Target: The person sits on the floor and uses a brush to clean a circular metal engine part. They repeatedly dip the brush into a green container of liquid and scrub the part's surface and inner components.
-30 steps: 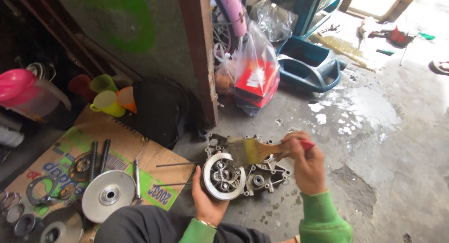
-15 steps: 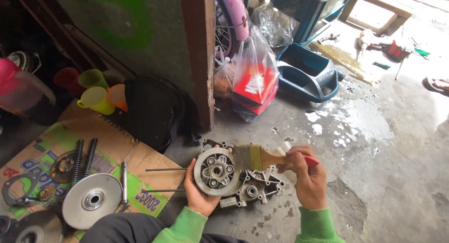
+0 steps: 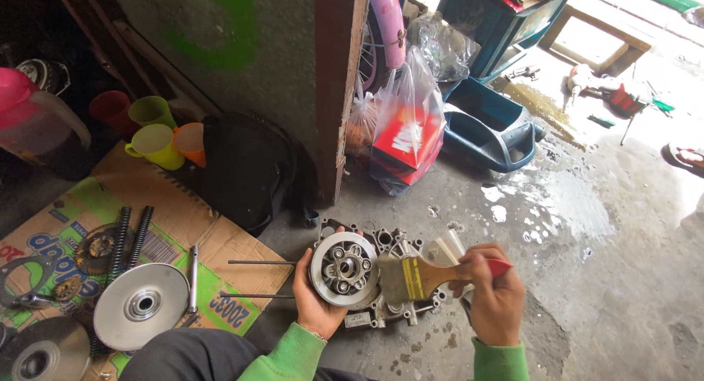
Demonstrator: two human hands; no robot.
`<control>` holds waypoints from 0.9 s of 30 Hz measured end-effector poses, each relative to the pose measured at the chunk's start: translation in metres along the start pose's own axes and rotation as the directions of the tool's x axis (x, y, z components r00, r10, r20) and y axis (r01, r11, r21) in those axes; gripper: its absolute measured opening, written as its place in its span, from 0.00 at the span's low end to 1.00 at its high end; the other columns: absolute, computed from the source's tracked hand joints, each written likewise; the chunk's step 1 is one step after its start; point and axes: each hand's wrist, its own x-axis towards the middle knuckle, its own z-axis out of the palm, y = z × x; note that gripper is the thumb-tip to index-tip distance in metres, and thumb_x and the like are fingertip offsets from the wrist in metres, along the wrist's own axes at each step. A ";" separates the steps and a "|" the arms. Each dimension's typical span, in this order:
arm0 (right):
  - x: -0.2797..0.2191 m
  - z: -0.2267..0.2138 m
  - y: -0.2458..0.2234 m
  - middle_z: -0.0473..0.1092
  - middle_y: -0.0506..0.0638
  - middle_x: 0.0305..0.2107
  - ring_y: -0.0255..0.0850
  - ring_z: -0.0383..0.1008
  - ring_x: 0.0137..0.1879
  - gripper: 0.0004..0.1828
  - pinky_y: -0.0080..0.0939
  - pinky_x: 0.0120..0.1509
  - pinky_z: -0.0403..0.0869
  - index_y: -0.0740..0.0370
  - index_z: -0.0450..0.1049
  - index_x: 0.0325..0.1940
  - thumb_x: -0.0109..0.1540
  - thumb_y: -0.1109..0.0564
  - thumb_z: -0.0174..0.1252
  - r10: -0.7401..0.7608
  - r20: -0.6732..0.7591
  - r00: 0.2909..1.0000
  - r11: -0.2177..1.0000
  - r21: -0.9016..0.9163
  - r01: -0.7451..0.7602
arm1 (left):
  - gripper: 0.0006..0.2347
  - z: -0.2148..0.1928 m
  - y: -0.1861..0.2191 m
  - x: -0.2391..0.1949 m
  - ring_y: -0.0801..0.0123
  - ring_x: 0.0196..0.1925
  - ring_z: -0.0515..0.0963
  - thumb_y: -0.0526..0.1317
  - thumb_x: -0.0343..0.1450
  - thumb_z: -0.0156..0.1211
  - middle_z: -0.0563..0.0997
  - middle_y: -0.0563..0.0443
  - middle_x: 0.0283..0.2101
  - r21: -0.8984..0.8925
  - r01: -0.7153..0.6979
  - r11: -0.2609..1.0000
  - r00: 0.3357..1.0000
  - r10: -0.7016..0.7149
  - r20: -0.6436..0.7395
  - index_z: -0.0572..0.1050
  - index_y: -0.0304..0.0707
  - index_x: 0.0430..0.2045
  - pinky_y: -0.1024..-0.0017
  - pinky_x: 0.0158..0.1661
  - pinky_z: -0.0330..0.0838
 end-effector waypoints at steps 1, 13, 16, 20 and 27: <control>0.001 -0.007 0.003 0.69 0.57 0.40 0.46 0.74 0.24 0.11 0.40 0.22 0.78 0.70 0.70 0.37 0.70 0.60 0.47 0.019 -0.044 0.999 1.000 -0.020 -0.020 | 0.30 0.000 0.000 0.000 0.47 0.68 0.68 0.54 0.70 0.39 0.70 0.33 0.66 0.007 0.008 1.000 1.000 -0.008 0.026 0.66 0.37 0.66 0.52 0.63 0.61; 0.002 0.005 -0.006 0.70 0.57 0.36 0.48 0.77 0.20 0.14 0.41 0.25 0.79 0.72 0.72 0.34 0.70 0.60 0.48 0.038 -0.017 0.999 0.997 -0.069 -0.039 | 0.28 -0.019 -0.002 0.012 0.51 0.61 0.72 0.54 0.71 0.42 0.75 0.37 0.63 0.025 -0.057 0.998 0.998 0.057 -0.006 0.72 0.39 0.62 0.59 0.58 0.65; 0.002 0.012 0.003 0.71 0.61 0.40 0.56 0.83 0.30 0.14 0.46 0.34 0.85 0.72 0.72 0.44 0.70 0.56 0.49 0.036 -0.014 0.999 0.997 0.071 -0.035 | 0.28 -0.012 -0.003 0.010 0.48 0.68 0.68 0.53 0.72 0.38 0.71 0.33 0.66 -0.047 -0.074 0.996 0.997 0.075 0.007 0.67 0.35 0.64 0.57 0.66 0.60; -0.002 0.023 0.009 0.69 0.59 0.41 0.55 0.83 0.31 0.15 0.44 0.34 0.86 0.74 0.74 0.40 0.69 0.57 0.50 0.104 0.016 0.994 0.992 0.069 -0.105 | 0.26 -0.028 -0.002 0.024 0.52 0.61 0.73 0.56 0.73 0.44 0.76 0.40 0.61 -0.047 -0.081 0.996 0.973 0.069 -0.221 0.73 0.41 0.59 0.55 0.60 0.66; -0.002 0.017 0.024 0.73 0.61 0.38 0.53 0.82 0.30 0.13 0.46 0.36 0.86 0.71 0.72 0.44 0.70 0.56 0.48 0.078 0.025 0.997 0.993 0.084 -0.080 | 0.24 -0.031 0.000 0.029 0.53 0.61 0.73 0.56 0.74 0.44 0.77 0.42 0.59 -0.105 -0.180 0.978 0.949 0.144 -0.279 0.73 0.42 0.57 0.53 0.61 0.67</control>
